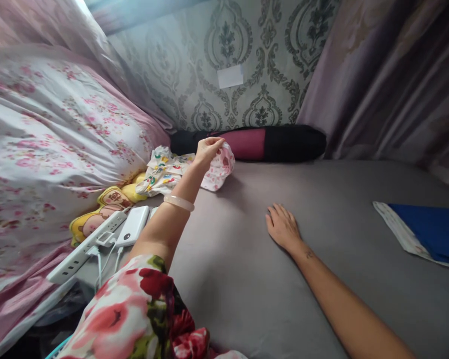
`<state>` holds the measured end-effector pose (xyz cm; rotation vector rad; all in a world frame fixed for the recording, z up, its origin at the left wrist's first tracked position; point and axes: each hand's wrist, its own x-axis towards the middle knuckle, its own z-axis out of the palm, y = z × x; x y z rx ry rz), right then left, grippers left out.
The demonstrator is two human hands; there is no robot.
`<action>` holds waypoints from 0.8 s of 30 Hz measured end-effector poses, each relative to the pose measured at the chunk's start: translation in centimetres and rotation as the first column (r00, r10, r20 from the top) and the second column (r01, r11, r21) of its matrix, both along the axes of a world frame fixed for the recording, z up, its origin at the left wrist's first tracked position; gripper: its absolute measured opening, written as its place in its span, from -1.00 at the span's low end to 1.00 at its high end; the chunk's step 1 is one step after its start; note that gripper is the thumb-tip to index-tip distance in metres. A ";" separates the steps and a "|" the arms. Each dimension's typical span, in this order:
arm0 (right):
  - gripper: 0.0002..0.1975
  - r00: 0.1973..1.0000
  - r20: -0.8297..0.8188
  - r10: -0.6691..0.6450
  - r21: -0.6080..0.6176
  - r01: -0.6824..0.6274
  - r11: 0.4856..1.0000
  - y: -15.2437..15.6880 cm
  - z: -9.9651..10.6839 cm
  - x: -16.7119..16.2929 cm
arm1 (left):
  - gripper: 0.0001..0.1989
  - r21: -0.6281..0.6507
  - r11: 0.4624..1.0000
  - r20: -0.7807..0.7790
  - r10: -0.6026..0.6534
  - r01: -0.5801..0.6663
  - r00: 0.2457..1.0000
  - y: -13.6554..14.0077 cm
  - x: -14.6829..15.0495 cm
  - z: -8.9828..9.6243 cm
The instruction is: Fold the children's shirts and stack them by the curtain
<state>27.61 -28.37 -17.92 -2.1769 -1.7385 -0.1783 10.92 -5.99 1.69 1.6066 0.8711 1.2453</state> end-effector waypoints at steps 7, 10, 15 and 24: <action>-0.58 0.991 -0.126 0.038 0.091 -0.027 0.996 -0.1 0.1 0.3 | -0.84 0.014 0.985 0.015 -0.170 0.170 0.985 -3.2 4.2 -1.6; -0.59 0.972 -0.227 0.066 0.172 -0.027 0.985 0.0 0.1 0.5 | -0.75 0.014 0.967 -0.015 -0.254 0.255 0.967 -4.5 5.7 -2.2; -0.60 0.861 -0.481 0.165 0.346 0.013 0.938 0.4 0.6 0.2 | -0.63 0.016 0.900 -0.066 -0.433 0.435 0.899 -6.8 7.8 -2.9; -0.52 0.565 -0.774 0.286 0.397 0.081 0.914 1.1 1.0 -0.2 | -0.53 -0.012 0.722 -0.092 -0.689 0.691 0.719 -10.8 11.0 -4.4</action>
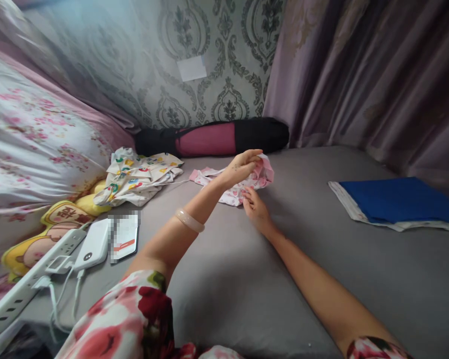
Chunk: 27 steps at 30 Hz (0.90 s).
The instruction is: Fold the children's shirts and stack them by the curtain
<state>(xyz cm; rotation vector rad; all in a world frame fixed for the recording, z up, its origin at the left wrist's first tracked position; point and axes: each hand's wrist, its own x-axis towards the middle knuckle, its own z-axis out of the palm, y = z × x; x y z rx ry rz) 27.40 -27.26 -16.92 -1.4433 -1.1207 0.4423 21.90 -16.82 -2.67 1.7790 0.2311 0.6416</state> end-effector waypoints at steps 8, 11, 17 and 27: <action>-0.43 0.979 -0.119 -0.165 -0.036 0.162 0.986 0.2 0.0 1.7 | -0.54 0.014 0.998 0.035 -0.058 0.057 0.998 -1.9 0.8 0.4; -0.47 0.965 -0.131 -0.225 -0.067 0.218 0.974 -0.2 0.9 2.1 | -0.55 0.024 0.999 0.046 0.029 -0.030 0.999 -1.4 1.0 0.1; -0.56 0.921 -0.309 -0.236 0.072 0.270 0.960 -0.7 3.0 3.4 | -0.60 0.058 0.949 0.130 0.300 -0.310 0.945 1.9 0.5 -1.5; -0.65 0.787 -0.616 -0.012 0.117 0.107 0.987 -3.5 9.4 5.6 | -0.74 0.158 0.735 0.069 0.658 -0.660 0.750 4.4 -2.3 -3.6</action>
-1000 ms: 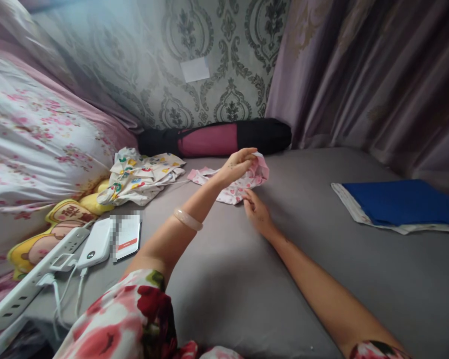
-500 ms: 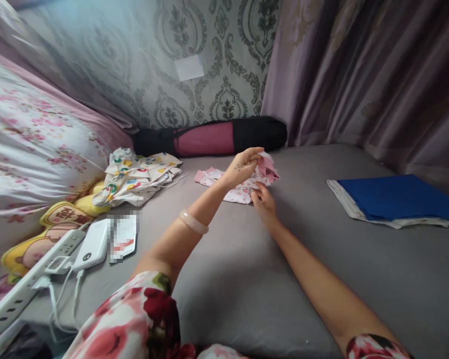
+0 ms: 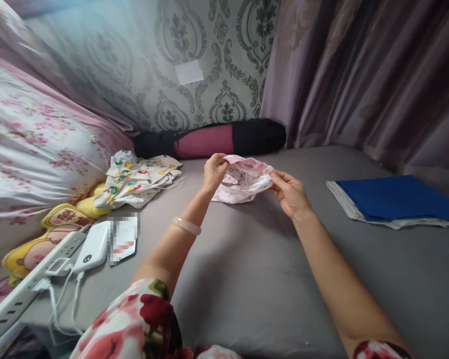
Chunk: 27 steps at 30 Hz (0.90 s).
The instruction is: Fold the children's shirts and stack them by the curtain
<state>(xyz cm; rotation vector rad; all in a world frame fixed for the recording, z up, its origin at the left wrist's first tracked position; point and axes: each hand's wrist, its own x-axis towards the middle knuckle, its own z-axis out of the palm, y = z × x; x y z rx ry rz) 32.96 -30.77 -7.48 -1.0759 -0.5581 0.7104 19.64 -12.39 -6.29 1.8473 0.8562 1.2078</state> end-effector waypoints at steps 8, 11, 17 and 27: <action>-0.74 0.986 -0.019 0.164 -0.027 -0.165 0.986 -1.8 2.5 0.3 | -0.90 -0.006 0.996 -0.009 0.085 -0.085 0.996 -0.1 -0.1 -1.5; -0.72 0.983 0.011 0.182 -0.064 -0.181 0.981 -2.2 3.3 0.0 | -0.86 -0.159 0.985 0.035 0.070 -0.064 0.997 -0.4 -0.2 -1.9; -0.70 0.937 0.067 0.342 -0.125 -0.332 0.935 -3.5 5.5 -0.4 | -0.73 -0.490 0.811 0.330 -0.166 0.319 0.929 -2.5 -0.9 -0.5; -0.74 0.872 0.304 0.384 -0.417 -0.241 0.876 -5.1 14.8 2.2 | -0.64 -0.316 0.864 0.359 -0.274 0.392 0.892 -4.3 -3.5 3.0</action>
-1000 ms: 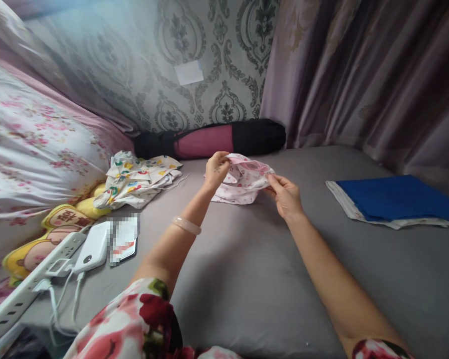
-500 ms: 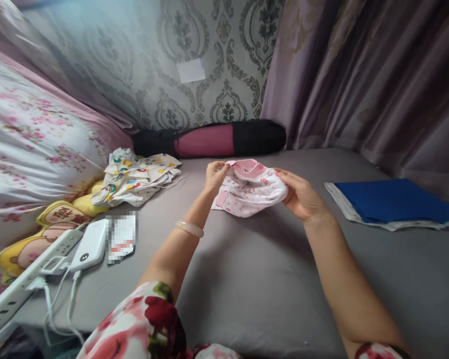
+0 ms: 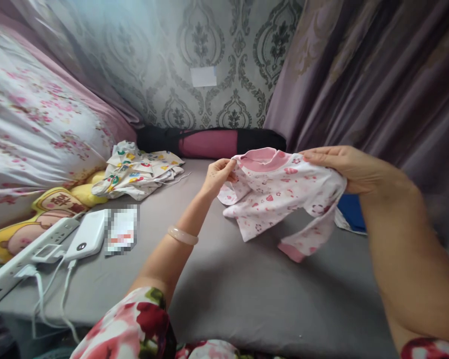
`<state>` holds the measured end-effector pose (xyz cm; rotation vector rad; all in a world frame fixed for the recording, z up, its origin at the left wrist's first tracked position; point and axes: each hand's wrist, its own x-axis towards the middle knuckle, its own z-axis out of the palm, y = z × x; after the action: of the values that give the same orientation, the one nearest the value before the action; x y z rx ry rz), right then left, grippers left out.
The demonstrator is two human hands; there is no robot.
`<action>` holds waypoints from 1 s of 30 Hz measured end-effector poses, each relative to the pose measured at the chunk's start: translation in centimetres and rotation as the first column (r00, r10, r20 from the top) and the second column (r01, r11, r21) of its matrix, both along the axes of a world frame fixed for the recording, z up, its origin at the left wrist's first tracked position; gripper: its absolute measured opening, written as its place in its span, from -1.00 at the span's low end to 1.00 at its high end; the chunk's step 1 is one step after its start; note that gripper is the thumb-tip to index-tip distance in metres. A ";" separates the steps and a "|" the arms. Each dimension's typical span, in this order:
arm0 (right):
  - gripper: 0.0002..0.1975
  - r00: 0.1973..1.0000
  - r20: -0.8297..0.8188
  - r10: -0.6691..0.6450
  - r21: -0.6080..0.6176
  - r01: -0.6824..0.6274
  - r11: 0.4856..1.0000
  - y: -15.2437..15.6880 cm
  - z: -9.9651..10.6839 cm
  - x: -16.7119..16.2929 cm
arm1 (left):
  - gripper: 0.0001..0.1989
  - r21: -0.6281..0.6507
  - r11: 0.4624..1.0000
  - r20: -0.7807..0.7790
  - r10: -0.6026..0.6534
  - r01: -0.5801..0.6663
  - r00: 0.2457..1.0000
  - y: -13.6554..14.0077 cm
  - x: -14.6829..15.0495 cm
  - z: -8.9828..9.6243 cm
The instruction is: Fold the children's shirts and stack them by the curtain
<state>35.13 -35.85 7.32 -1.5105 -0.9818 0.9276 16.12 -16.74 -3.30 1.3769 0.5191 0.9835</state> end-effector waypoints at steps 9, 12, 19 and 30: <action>-0.78 0.838 0.542 -0.062 0.134 -0.013 0.991 -1.3 1.0 -0.6 | -0.87 0.434 0.900 -0.188 0.042 0.045 0.981 1.1 -8.3 7.7; -0.73 0.845 0.531 0.061 -0.013 -0.064 0.998 -0.1 0.8 0.9 | -0.86 0.498 0.865 -0.277 0.085 0.067 0.957 1.6 -9.9 9.5; -0.71 0.818 0.571 -0.068 0.241 -0.088 0.967 1.6 -0.3 0.7 | -0.97 0.790 0.599 -0.215 0.476 -0.135 0.852 1.8 -10.0 9.8; -0.73 0.578 0.639 -0.507 0.632 -0.018 0.775 3.1 1.0 0.5 | -0.89 0.755 0.597 -0.050 0.466 -0.272 0.884 1.9 -9.4 11.8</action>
<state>35.64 -32.73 8.33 -1.4394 -1.4404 -0.3668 6.69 -14.79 8.54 2.2040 0.6483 1.4769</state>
